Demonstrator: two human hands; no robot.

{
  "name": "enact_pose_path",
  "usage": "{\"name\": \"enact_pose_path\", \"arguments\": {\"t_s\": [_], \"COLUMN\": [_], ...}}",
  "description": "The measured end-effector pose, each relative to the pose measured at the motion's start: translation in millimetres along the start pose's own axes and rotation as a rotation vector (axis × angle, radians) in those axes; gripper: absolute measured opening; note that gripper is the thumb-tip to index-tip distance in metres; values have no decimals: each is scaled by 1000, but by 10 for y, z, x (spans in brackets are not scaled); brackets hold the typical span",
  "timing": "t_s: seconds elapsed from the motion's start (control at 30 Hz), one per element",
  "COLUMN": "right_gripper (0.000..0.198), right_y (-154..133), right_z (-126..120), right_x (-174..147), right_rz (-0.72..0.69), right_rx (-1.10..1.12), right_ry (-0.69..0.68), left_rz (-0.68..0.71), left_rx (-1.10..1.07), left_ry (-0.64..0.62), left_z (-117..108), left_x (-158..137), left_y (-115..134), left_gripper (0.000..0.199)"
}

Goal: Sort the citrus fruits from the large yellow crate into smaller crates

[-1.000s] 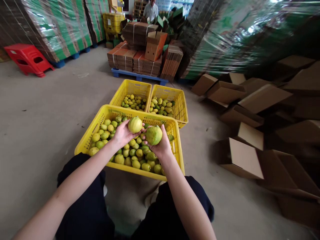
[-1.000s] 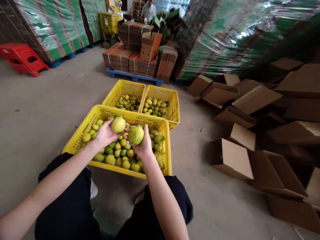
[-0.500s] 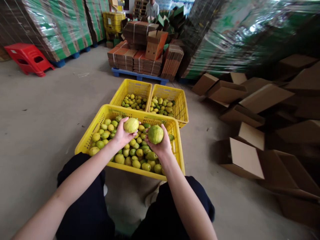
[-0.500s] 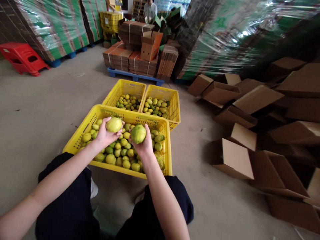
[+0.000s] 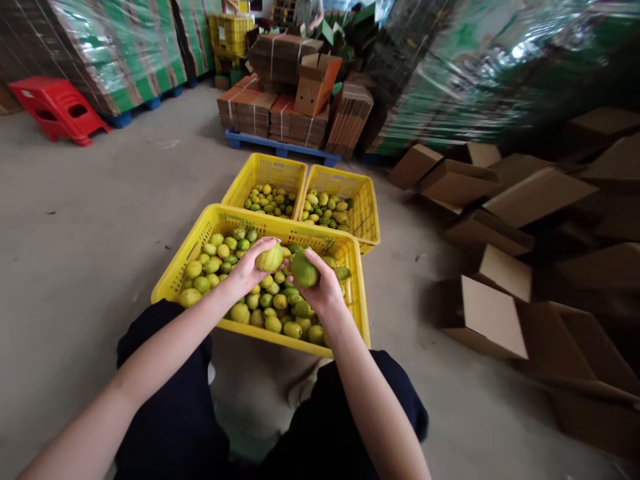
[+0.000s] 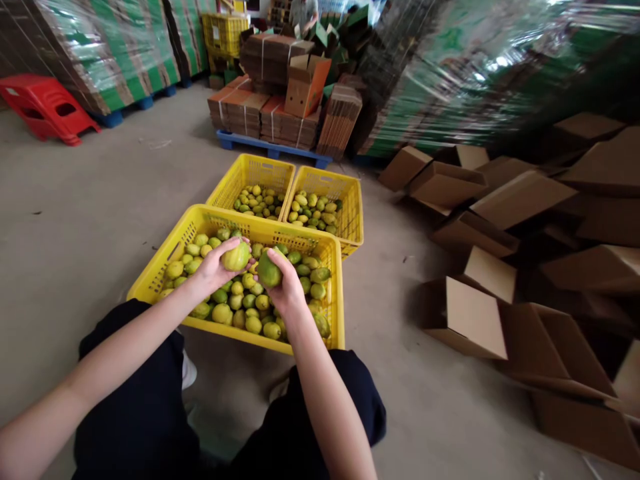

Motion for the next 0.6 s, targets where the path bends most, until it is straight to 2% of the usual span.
{"name": "enact_pose_path", "arguments": {"t_s": [0.07, 0.17, 0.33, 0.4, 0.6], "right_gripper": [14, 12, 13, 12, 22], "right_y": [7, 33, 114, 130, 115], "right_z": [-42, -167, -372, -363, -228], "right_x": [20, 102, 217, 234, 202], "right_rz": [-9, 10, 88, 91, 109], "right_rx": [11, 31, 38, 60, 133], "right_ry": [33, 105, 250, 224, 37], "left_rz": [2, -30, -47, -79, -147], "left_rx": [-28, -89, -91, -93, -150], "left_ry": [45, 124, 143, 118, 75], "left_z": [-28, -80, -93, -74, -14], "left_x": [18, 43, 81, 105, 166], "left_y": [-21, -67, -99, -133, -222], "left_gripper": [6, 17, 23, 26, 35]}}
Point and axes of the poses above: each hand's wrist, its own x-axis towards the middle knuckle, its own z-axis out of the palm, y = z × x, the point moved 7 cm from there along x, towards the middle knuckle, and after that the axes turned 2 degrees about z, right-handed, at the moved point
